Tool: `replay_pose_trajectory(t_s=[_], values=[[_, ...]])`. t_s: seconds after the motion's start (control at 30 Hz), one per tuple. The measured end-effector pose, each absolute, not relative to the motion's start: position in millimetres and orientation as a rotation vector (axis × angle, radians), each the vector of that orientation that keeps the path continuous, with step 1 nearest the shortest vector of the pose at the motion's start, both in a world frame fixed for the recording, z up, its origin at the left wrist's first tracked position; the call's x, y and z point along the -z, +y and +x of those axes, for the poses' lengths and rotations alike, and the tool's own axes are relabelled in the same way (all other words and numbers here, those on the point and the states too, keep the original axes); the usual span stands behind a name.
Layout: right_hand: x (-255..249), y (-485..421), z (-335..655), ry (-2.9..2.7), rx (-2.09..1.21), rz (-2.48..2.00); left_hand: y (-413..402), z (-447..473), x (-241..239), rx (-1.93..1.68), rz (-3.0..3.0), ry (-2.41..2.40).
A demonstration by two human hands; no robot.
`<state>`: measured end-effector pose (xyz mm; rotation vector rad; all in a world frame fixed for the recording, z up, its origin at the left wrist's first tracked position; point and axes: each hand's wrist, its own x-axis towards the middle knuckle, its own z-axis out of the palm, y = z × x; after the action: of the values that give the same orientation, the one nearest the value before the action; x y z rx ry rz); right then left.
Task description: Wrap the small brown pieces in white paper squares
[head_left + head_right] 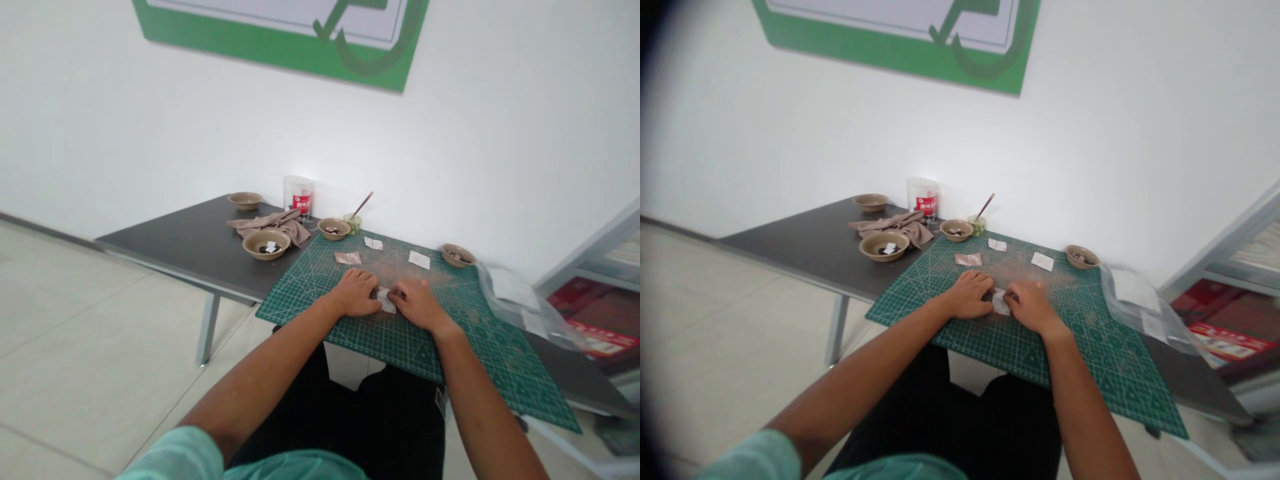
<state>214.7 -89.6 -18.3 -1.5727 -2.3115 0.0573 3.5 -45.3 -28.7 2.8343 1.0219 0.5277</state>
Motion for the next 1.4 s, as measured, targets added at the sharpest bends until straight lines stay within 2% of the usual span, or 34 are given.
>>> replay_pose_trajectory(t_s=[0.57,0.87,1.4], values=[[16.9,-97.9,202.6,-2.392,-0.056,-1.466,-45.1,4.0,27.9,-0.496,2.828,1.029],[19.6,-94.2,202.8,-2.407,-0.196,-1.384,-44.5,3.1,29.1,-0.511,2.839,1.011],[19.9,-88.6,206.7,-2.292,-0.209,-1.51,-43.8,3.2,30.8,-0.527,2.836,1.005]])
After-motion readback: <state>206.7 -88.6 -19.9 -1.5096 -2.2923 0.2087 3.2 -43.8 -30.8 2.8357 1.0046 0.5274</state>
